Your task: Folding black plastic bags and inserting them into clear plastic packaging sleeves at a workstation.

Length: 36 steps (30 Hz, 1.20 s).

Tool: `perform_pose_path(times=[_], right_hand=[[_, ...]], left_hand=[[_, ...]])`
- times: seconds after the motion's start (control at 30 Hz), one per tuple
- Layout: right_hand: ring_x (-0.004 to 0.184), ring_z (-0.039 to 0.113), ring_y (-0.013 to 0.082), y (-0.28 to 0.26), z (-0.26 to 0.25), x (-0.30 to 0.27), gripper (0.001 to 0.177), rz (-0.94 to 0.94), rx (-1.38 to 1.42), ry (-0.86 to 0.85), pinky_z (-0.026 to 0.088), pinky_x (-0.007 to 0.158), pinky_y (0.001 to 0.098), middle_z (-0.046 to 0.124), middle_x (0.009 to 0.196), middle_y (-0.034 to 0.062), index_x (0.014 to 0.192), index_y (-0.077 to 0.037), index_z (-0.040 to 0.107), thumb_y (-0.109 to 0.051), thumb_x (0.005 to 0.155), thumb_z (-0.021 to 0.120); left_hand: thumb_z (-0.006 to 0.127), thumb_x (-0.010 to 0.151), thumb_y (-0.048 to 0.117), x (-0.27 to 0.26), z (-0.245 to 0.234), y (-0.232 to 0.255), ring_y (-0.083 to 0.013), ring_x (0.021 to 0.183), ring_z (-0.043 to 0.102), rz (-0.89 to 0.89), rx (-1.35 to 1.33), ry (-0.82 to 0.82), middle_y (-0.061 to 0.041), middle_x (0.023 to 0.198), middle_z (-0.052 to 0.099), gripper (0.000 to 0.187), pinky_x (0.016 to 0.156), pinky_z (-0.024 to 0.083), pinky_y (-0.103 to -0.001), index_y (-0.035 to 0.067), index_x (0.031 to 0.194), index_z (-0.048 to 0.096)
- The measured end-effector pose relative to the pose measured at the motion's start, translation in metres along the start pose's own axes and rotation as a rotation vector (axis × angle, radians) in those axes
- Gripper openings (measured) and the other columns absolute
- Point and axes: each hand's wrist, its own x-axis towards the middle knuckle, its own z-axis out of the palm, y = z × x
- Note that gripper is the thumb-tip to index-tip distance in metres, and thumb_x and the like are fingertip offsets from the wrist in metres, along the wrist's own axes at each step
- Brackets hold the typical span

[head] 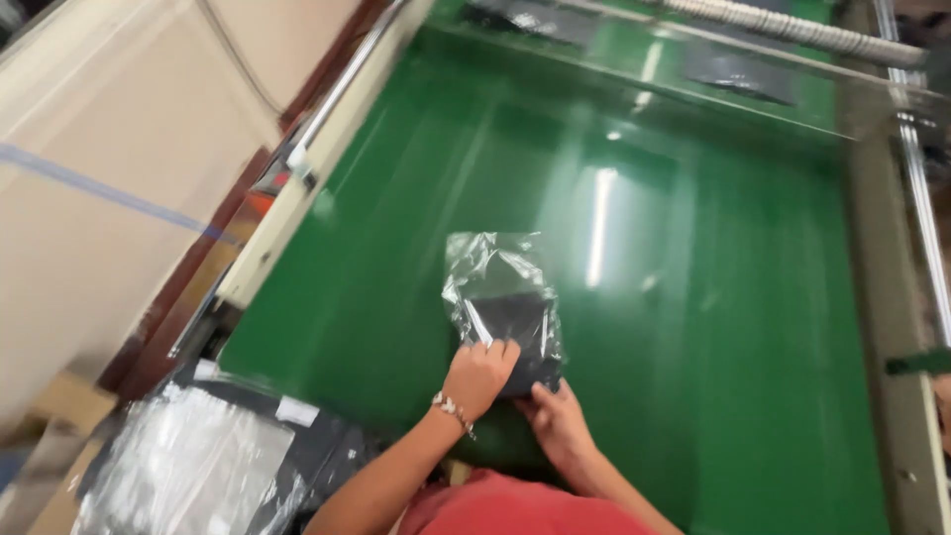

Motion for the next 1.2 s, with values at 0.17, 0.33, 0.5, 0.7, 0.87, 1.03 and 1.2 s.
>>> perform_pose_path(times=[0.17, 0.33, 0.5, 0.7, 0.87, 1.03, 1.2], right_hand=[[0.093, 0.067, 0.0243, -0.001, -0.014, 0.052, 0.015, 0.055, 0.015, 0.162, 0.054, 0.09, 0.0478, 0.067, 0.096, 0.0078, 0.096, -0.012, 0.056, -0.005, 0.088, 0.067], [0.104, 0.067, 0.0289, -0.01, 0.041, 0.069, 0.015, 0.155, 0.183, 0.122, 0.047, 0.106, 0.0548, 0.069, 0.102, 0.0104, 0.101, -0.005, 0.063, -0.016, 0.092, 0.067], [0.102, 0.071, 0.0355, -0.001, 0.066, 0.116, 0.029, 0.331, 0.352, 0.16, 0.054, 0.099, 0.0554, 0.072, 0.107, 0.0218, 0.109, 0.004, 0.062, -0.019, 0.094, 0.072], [0.103, 0.068, 0.0232, 0.004, 0.089, 0.136, 0.016, 0.199, 0.069, 0.073, 0.053, 0.101, 0.0399, 0.071, 0.109, 0.0053, 0.104, -0.007, 0.066, -0.021, 0.096, 0.067], [0.103, 0.063, 0.0195, -0.011, 0.059, 0.108, 0.004, 0.111, -0.085, 0.051, 0.052, 0.102, 0.0399, 0.069, 0.104, -0.0048, 0.097, -0.018, 0.069, -0.02, 0.099, 0.066], [0.12, 0.062, 0.0401, -0.03, 0.02, 0.077, 0.015, -0.027, -0.299, 0.038, 0.041, 0.109, 0.0648, 0.064, 0.108, 0.008, 0.105, -0.011, 0.062, 0.0, 0.098, 0.056], [0.128, 0.054, 0.0513, -0.04, 0.021, 0.051, 0.035, -0.126, -0.475, 0.12, 0.047, 0.11, 0.0593, 0.053, 0.124, 0.025, 0.132, 0.004, 0.043, -0.003, 0.098, 0.049]], left_hand=[[0.055, 0.086, 0.016, -0.006, 0.007, -0.019, -0.0173, 0.064, 0.056, -0.3, 0.116, 0.058, 0.004, 0.073, 0.053, 0.014, 0.051, 0.043, -0.032, 0.017, 0.099, 0.061], [0.056, 0.088, 0.01, -0.01, 0.022, -0.03, -0.021, 0.059, 0.061, -0.299, 0.035, 0.161, -0.001, 0.067, 0.055, 0.012, 0.053, 0.048, -0.035, 0.012, 0.099, 0.06], [0.061, 0.086, 0.009, -0.025, -0.005, -0.034, -0.0236, 0.059, 0.062, -0.254, -0.063, 0.235, -0.006, 0.067, 0.058, 0.019, 0.053, 0.051, -0.036, 0.01, 0.105, 0.062], [0.055, 0.098, 0.022, -0.094, -0.034, -0.052, -0.0252, 0.071, 0.067, -0.341, -0.453, 0.13, -0.006, 0.08, 0.065, 0.024, 0.064, 0.056, -0.036, 0.011, 0.119, 0.059], [0.062, 0.088, 0.042, -0.218, -0.046, -0.128, -0.0383, 0.089, 0.071, -1.025, -0.685, -0.655, -0.012, 0.085, 0.073, 0.027, 0.074, 0.057, -0.049, 0.018, 0.096, 0.069], [0.056, 0.092, 0.018, -0.325, 0.078, -0.172, -0.0409, 0.097, 0.07, -1.282, -0.467, -0.61, -0.018, 0.108, 0.069, 0.025, 0.082, 0.059, -0.049, 0.01, 0.114, 0.062], [0.077, 0.079, 0.027, -0.308, 0.116, -0.213, -0.0369, 0.114, 0.045, -0.88, -0.332, -0.8, -0.008, 0.133, 0.046, 0.059, 0.075, 0.058, -0.055, 0.02, 0.133, 0.057]])
